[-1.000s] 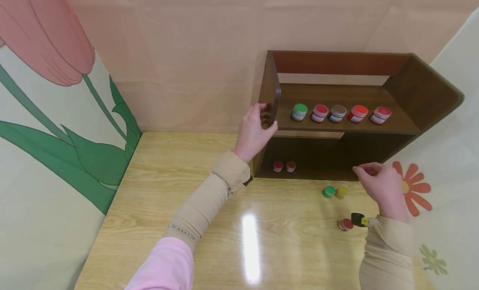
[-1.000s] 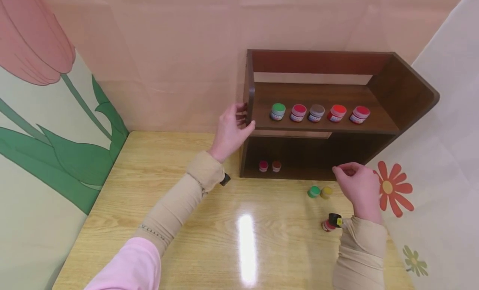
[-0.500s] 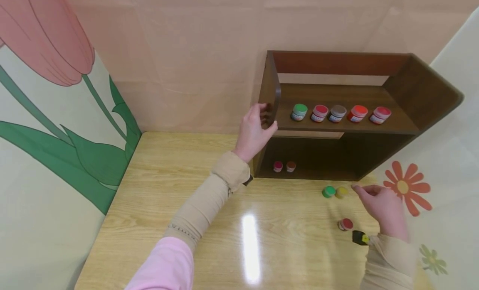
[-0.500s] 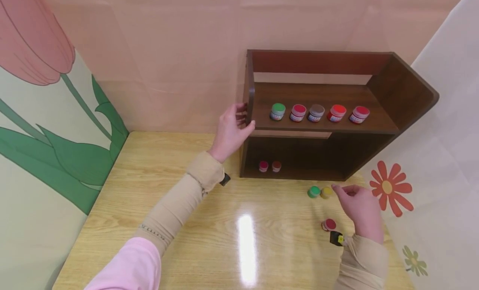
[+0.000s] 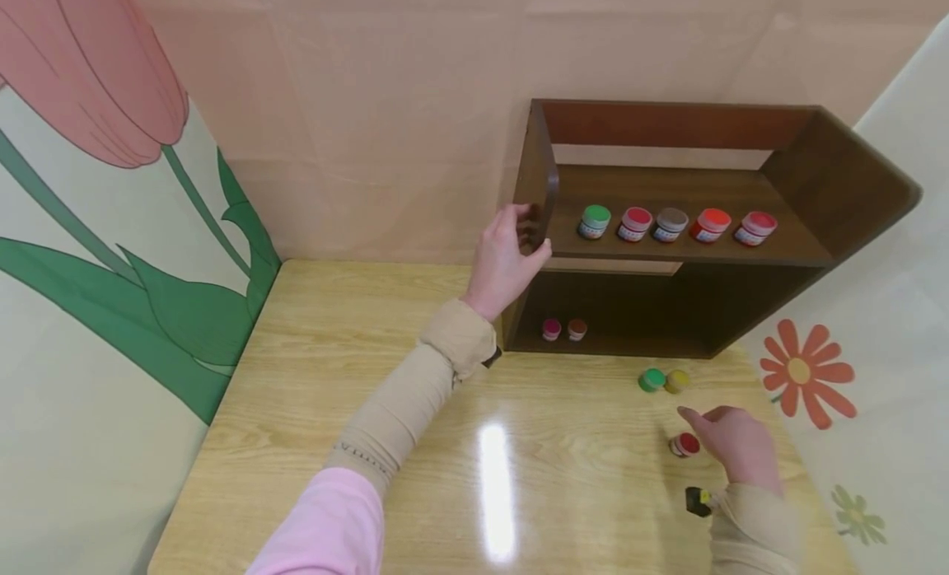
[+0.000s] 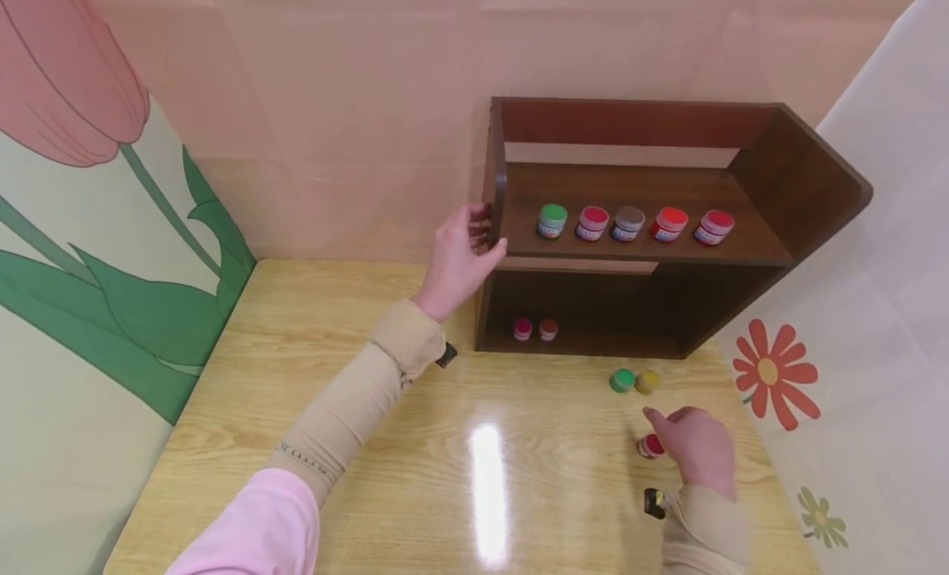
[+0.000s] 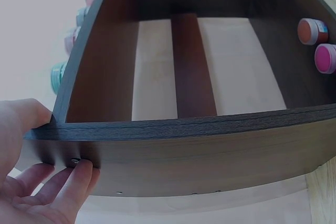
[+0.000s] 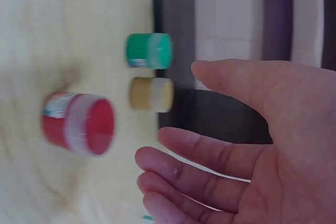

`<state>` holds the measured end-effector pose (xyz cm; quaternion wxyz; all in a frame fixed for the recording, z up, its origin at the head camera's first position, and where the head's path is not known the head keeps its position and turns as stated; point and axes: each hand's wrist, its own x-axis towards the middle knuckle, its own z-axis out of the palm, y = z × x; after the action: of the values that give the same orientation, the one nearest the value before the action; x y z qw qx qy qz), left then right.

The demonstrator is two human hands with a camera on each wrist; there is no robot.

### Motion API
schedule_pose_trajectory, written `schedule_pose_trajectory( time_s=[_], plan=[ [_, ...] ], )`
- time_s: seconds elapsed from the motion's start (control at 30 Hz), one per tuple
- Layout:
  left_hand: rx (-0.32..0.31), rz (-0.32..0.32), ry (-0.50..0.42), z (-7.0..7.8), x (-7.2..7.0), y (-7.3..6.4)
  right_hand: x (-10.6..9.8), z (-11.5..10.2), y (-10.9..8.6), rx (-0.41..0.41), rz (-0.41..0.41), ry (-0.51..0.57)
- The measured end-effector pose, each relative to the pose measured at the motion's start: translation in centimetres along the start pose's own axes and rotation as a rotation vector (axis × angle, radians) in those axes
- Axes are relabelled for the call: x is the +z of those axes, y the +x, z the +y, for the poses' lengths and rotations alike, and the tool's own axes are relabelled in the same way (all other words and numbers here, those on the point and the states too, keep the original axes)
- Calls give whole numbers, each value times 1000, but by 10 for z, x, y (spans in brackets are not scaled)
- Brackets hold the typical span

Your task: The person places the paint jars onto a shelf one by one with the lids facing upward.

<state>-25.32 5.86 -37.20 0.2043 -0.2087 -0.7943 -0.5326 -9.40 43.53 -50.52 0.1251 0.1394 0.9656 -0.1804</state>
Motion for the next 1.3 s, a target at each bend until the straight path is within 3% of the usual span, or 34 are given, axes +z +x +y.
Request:
schedule_pose_trajectory(
  time_s=[0.5, 0.73, 0.93, 1.3],
  plan=[
    [-2, 2, -7, -1, 0, 0, 35, 12, 1, 51, -18, 25],
    [-2, 1, 0, 0, 0, 0, 47, 15, 2, 51, 29, 26],
    [2, -2, 12, 1, 0, -1, 55, 18, 2, 83, 22, 40],
    [-2, -1, 3, 1, -1, 0, 64, 22, 5, 77, 135, 67]
  ],
)
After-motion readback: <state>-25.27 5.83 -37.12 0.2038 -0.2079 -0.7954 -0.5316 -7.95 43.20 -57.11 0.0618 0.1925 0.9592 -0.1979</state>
